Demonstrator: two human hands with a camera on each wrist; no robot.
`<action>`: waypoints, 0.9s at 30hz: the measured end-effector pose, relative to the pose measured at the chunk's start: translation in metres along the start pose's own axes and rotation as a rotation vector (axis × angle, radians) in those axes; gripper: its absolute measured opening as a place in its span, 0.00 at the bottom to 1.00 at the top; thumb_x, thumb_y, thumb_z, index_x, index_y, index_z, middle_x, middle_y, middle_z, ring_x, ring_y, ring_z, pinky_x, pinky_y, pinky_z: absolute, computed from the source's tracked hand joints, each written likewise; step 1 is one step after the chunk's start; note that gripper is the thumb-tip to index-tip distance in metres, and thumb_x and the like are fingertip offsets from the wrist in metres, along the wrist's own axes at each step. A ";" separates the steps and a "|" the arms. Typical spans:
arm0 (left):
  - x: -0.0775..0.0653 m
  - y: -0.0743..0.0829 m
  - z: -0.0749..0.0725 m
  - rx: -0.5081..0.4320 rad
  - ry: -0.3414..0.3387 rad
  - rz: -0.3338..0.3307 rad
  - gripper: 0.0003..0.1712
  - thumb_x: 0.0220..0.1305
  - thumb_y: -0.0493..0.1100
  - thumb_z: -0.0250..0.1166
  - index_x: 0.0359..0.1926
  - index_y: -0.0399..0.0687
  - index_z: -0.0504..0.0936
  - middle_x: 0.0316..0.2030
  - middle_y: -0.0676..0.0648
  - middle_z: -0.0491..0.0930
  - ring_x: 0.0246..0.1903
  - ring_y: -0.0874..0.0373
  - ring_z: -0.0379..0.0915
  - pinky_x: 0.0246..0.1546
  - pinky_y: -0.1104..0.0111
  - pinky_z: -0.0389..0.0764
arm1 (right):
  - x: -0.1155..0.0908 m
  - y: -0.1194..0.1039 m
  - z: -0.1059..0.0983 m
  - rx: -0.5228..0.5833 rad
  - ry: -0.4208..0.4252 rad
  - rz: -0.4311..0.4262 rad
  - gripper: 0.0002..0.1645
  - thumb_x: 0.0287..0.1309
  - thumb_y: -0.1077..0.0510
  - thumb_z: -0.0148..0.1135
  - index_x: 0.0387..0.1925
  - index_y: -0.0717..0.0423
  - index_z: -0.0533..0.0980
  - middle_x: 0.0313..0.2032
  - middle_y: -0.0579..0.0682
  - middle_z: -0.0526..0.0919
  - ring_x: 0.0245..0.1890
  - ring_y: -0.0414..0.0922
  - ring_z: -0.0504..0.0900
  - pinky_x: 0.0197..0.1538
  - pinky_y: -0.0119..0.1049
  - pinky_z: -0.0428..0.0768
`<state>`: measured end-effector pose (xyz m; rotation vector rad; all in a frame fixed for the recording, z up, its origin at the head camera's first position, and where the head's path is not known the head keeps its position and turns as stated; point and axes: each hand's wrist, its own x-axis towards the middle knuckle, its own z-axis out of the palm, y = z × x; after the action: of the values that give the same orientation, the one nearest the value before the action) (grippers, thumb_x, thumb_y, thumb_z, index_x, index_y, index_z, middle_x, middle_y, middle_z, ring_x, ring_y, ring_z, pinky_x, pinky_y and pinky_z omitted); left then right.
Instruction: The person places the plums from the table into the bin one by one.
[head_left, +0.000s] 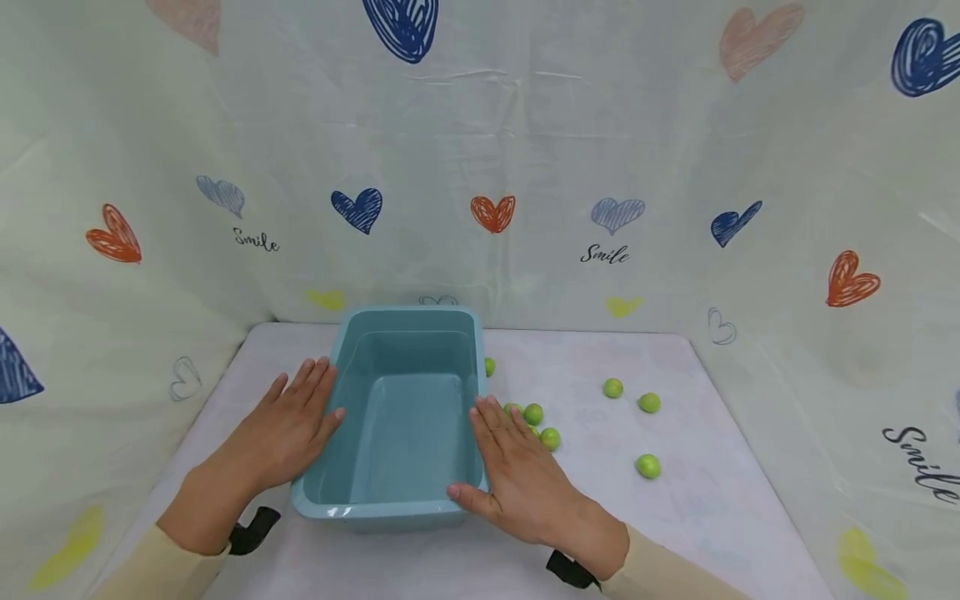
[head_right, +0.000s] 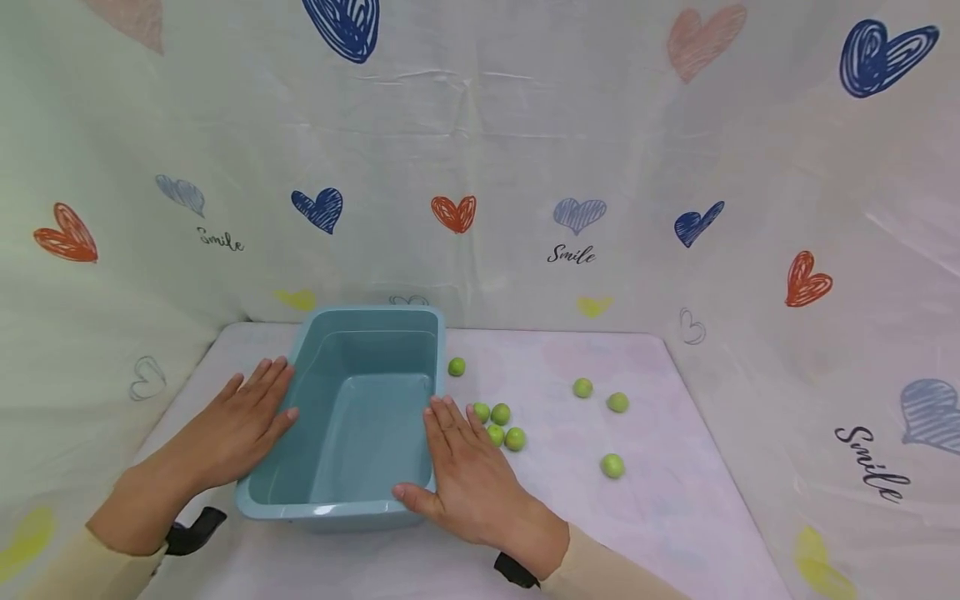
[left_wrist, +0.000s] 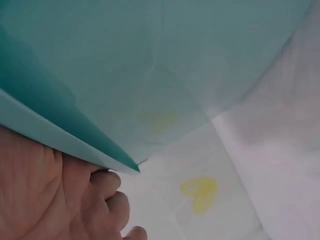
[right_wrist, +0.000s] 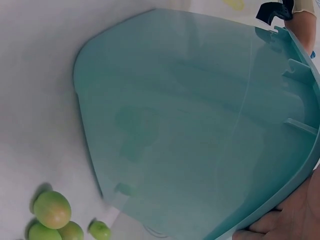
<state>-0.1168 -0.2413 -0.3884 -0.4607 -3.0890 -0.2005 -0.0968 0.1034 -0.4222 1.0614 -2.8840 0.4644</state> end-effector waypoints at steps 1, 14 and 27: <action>0.001 0.000 0.000 -0.007 -0.004 -0.001 0.42 0.83 0.54 0.51 0.80 0.27 0.53 0.81 0.28 0.51 0.80 0.29 0.45 0.77 0.32 0.51 | 0.000 0.000 0.000 -0.001 0.001 0.001 0.58 0.75 0.23 0.40 0.83 0.65 0.51 0.84 0.61 0.49 0.85 0.52 0.43 0.84 0.55 0.49; 0.007 0.002 -0.001 -0.089 -0.061 -0.036 0.45 0.83 0.58 0.48 0.81 0.27 0.50 0.82 0.27 0.46 0.81 0.28 0.42 0.76 0.29 0.48 | -0.001 0.003 -0.002 -0.017 0.003 -0.016 0.59 0.75 0.22 0.41 0.83 0.65 0.51 0.84 0.60 0.49 0.85 0.51 0.44 0.85 0.55 0.48; 0.008 0.001 0.003 -0.112 -0.039 -0.027 0.45 0.82 0.56 0.51 0.81 0.26 0.50 0.81 0.26 0.47 0.80 0.27 0.43 0.77 0.32 0.53 | -0.011 0.091 -0.015 -0.084 0.320 0.080 0.44 0.74 0.41 0.63 0.73 0.73 0.67 0.72 0.68 0.72 0.73 0.64 0.72 0.76 0.63 0.68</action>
<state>-0.1243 -0.2371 -0.3909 -0.4303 -3.1353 -0.3710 -0.1477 0.1798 -0.4334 0.7812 -2.6432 0.4632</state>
